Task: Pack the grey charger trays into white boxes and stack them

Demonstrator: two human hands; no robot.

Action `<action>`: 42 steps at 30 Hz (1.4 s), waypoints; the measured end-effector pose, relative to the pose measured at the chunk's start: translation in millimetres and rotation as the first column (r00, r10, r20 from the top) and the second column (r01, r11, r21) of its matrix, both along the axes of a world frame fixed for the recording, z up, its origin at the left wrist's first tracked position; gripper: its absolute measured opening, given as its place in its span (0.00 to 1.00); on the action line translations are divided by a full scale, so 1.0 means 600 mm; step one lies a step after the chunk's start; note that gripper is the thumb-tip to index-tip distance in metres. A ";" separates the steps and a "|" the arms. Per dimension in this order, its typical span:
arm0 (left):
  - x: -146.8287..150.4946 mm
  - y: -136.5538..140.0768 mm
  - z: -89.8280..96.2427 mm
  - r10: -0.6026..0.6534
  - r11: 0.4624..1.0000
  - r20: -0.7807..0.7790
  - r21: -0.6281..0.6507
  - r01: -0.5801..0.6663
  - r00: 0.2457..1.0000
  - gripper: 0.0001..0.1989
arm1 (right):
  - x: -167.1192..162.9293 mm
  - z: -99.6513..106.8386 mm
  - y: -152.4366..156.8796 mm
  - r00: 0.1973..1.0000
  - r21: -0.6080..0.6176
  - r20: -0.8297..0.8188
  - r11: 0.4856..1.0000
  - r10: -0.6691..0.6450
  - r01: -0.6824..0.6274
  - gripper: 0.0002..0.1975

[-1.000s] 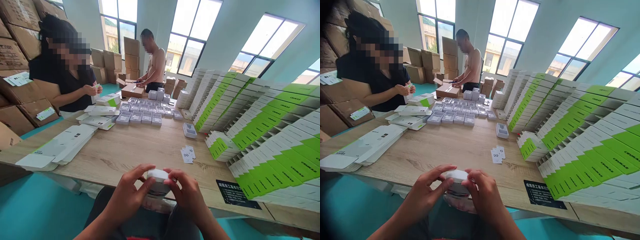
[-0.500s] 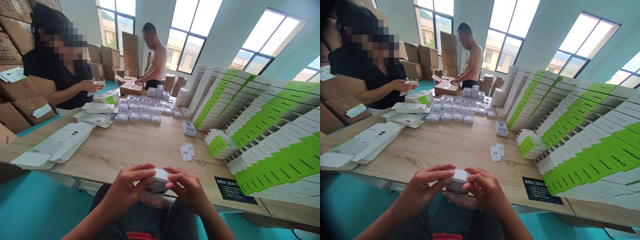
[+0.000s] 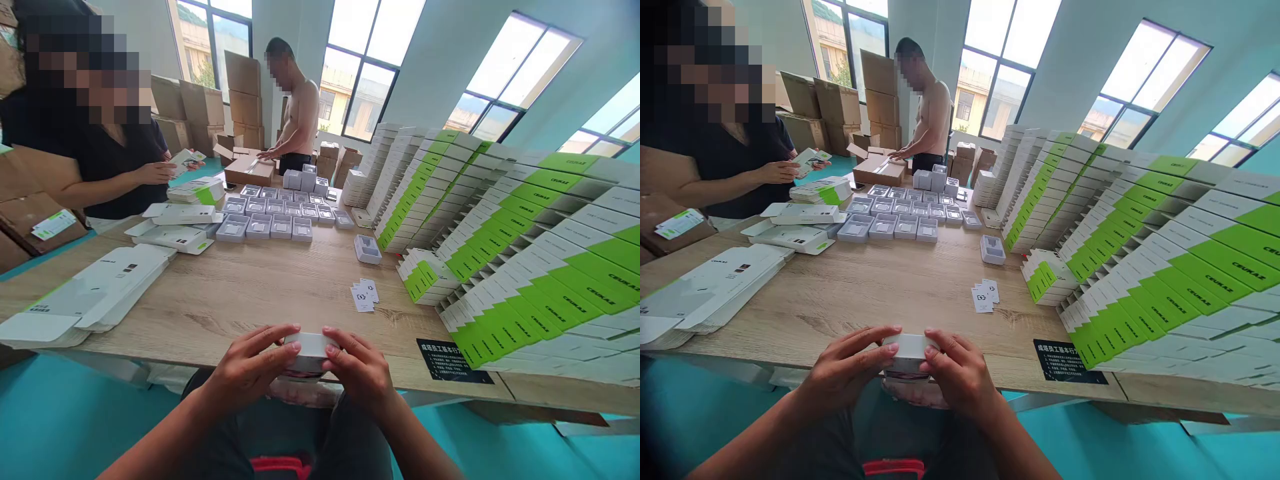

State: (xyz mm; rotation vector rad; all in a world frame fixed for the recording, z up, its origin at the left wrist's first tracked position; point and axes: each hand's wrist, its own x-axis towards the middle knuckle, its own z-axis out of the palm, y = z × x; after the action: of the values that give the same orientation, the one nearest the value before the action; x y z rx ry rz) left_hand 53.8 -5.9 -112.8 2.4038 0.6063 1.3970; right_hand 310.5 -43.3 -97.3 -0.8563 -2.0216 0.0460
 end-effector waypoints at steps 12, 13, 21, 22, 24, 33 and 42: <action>0.048 -0.010 0.057 0.131 0.937 -0.182 0.344 -0.062 0.974 0.17 | 0.000 0.083 -0.062 0.975 -0.453 -0.041 0.874 -0.217 0.175 0.45; 0.053 -0.002 0.066 0.140 0.876 -0.213 0.482 -0.021 0.967 0.17 | -0.004 0.095 -0.065 0.974 -0.460 0.025 0.863 -0.224 0.210 0.46; 0.104 0.039 0.012 0.295 0.833 -0.164 0.528 -0.169 0.941 0.21 | 0.099 0.092 0.054 0.749 -0.154 0.463 0.789 -0.475 0.595 0.31; 0.097 0.049 -0.003 0.316 0.841 -0.162 0.503 -0.197 0.935 0.20 | 0.139 0.094 0.079 0.594 -0.048 0.529 0.677 -0.606 0.734 0.30; 0.075 0.071 -0.036 0.345 0.869 -0.183 0.433 -0.240 0.921 0.19 | 0.224 0.104 0.124 0.449 0.006 0.530 0.533 -0.719 0.846 0.29; 0.012 0.132 -0.150 0.351 0.920 -0.290 -0.071 -0.386 0.890 0.16 | 0.393 0.104 0.214 0.135 0.097 0.664 0.264 -0.736 0.960 0.15; 0.014 0.131 -0.143 0.315 0.910 -0.306 -0.170 -0.377 0.898 0.16 | 0.402 0.091 0.241 0.093 0.148 0.681 0.262 -0.726 0.954 0.16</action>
State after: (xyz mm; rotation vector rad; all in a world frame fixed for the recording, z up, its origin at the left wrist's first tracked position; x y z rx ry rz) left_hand 61.9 72.6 -198.5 2.3958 1.2517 1.0442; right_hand 551.6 101.2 -42.6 -2.5419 -1.6827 -0.7209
